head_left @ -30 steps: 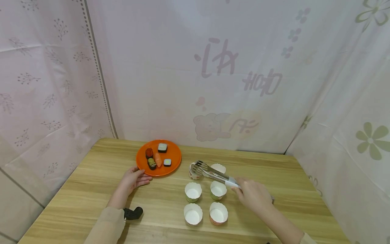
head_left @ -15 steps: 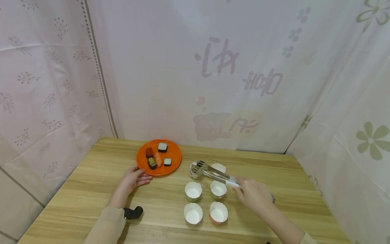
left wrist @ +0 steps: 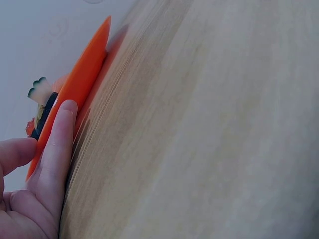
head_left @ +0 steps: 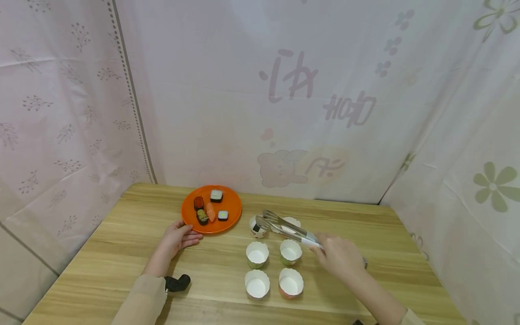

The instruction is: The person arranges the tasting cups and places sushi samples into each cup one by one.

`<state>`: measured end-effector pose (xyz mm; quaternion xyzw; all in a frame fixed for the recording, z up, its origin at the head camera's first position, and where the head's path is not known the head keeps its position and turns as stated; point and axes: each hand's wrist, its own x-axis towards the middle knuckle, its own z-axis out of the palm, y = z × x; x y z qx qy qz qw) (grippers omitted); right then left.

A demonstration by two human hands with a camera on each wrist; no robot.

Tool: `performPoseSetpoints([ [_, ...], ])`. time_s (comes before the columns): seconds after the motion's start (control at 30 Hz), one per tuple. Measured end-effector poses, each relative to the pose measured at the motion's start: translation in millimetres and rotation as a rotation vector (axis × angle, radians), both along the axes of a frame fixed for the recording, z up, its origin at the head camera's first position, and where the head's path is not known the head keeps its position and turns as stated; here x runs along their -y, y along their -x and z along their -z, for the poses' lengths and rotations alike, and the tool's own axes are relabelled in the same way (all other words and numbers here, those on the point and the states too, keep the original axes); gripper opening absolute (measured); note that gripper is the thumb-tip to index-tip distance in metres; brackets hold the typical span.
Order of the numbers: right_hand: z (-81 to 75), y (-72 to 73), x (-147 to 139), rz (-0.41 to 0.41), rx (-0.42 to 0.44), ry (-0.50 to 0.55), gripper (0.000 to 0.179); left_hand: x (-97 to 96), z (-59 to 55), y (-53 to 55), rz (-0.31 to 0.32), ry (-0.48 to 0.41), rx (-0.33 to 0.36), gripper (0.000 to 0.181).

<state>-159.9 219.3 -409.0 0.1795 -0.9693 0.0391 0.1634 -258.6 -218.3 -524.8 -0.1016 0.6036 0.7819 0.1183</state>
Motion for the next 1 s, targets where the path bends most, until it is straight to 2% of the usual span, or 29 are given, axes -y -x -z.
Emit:
performPoseSetpoints([
  [0.2,1.2,0.6,-1,0.006,0.002,0.008,0.036,-1.0,-1.2,-0.8,-0.004,0.003,0.004,0.048],
  [0.43,0.9,3.1,2,0.029,0.045,0.058,0.033,-1.2,-0.3,-0.8,-0.012,0.003,0.020,0.048],
  [0.73,-1.1,8.0,9,0.046,0.086,0.098,0.038,0.2,0.2,-0.9,0.012,-0.003,0.003,0.049],
  [1.0,-6.4,12.8,20,0.049,0.103,0.098,0.040,-1.3,-1.2,-0.1,-0.012,0.010,0.020,0.047],
])
